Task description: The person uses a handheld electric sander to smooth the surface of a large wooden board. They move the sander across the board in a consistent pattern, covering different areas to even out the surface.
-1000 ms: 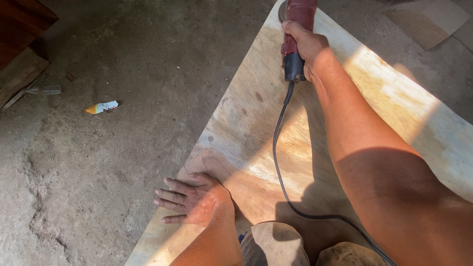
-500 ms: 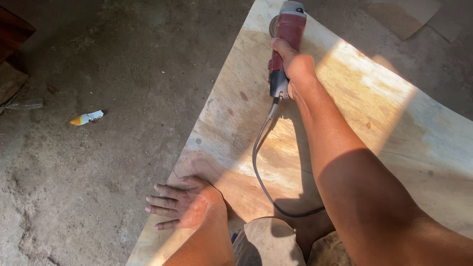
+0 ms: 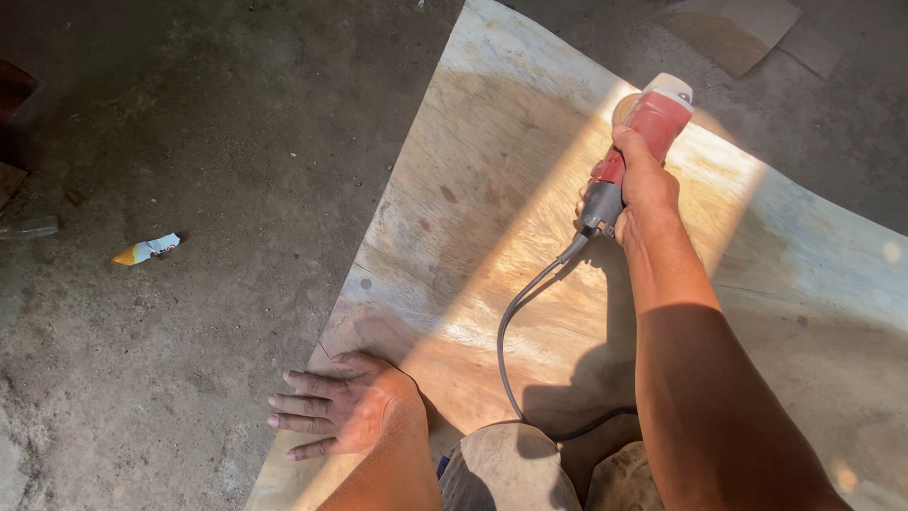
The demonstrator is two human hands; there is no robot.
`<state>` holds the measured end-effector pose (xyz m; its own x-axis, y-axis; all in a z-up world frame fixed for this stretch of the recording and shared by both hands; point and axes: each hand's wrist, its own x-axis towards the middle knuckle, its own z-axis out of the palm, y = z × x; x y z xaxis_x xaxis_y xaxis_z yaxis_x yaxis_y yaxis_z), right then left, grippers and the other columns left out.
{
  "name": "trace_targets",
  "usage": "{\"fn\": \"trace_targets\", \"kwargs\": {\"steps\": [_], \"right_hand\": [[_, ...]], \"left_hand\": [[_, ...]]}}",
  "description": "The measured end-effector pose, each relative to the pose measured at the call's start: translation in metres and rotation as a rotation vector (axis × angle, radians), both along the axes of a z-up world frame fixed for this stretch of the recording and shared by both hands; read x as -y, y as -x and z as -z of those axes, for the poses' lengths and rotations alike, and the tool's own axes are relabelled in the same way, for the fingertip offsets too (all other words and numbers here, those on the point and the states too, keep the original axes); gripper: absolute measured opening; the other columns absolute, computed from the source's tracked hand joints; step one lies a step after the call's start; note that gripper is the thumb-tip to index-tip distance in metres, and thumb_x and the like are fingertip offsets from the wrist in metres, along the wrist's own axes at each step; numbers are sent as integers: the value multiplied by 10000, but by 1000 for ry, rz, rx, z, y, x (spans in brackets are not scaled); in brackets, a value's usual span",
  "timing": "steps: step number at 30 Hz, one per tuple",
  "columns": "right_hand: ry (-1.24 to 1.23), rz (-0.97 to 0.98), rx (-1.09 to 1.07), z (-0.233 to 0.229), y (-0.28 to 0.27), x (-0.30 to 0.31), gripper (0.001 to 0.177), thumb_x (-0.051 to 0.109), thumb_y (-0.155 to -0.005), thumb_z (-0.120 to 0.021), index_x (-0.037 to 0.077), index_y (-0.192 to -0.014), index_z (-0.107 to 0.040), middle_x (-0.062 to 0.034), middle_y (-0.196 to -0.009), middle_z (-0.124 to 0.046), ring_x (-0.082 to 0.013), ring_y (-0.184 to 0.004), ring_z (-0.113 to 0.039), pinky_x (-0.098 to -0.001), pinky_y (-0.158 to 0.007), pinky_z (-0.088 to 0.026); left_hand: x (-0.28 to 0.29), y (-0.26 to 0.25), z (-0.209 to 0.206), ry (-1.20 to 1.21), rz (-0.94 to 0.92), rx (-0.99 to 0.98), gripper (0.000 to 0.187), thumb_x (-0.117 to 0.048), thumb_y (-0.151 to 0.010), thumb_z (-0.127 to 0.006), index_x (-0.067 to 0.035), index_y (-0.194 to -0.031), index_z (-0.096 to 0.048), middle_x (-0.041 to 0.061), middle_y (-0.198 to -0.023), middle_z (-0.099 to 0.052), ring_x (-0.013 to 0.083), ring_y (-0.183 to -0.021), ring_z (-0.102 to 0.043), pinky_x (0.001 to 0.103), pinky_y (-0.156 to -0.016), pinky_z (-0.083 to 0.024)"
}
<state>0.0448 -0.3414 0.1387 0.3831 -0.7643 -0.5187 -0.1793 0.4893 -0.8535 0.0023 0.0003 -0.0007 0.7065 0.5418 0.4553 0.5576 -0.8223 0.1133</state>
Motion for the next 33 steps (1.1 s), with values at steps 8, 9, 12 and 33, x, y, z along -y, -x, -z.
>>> {"fn": "trace_targets", "kwargs": {"steps": [8, 9, 12, 33], "right_hand": [[94, -227, 85, 10, -108, -28, 448, 293, -777, -844, -17, -1053, -677, -73, -746, -648, -194, -541, -618, -363, -409, -527], [82, -284, 91, 10, -119, -35, 456, 296, -768, -849, -29, -1044, -690, -78, -741, -653, -191, -535, -611, -347, -404, -509], [114, -373, -96, 8, -141, -49, 464, 336, -788, -849, -27, -1017, -672, -78, -761, -662, -165, -543, -636, -335, -418, -541], [-2, 238, -123, -2, 137, 70, 437, 429, -874, -744, 68, -1018, -543, -106, -732, -627, -256, -585, -633, -449, -515, -581]], "left_hand": [[-2, -2, 1, -17, -20, 0, 572, -345, -1149, -272, -23, -1494, -595, 225, -1628, -479, 399, -1532, -391, 665, -1234, -132], [-2, -4, 2, -13, -23, 4, 572, -345, -1149, -270, -23, -1493, -596, 225, -1628, -480, 399, -1532, -391, 665, -1234, -132], [0, -9, 3, -1, -26, 9, 574, -344, -1150, -265, -24, -1492, -597, 225, -1628, -480, 398, -1531, -393, 664, -1234, -131], [6, -4, 13, -54, -57, 93, 598, -345, -1153, -230, -37, -1484, -622, 209, -1613, -496, 382, -1521, -410, 653, -1233, -123]]}}
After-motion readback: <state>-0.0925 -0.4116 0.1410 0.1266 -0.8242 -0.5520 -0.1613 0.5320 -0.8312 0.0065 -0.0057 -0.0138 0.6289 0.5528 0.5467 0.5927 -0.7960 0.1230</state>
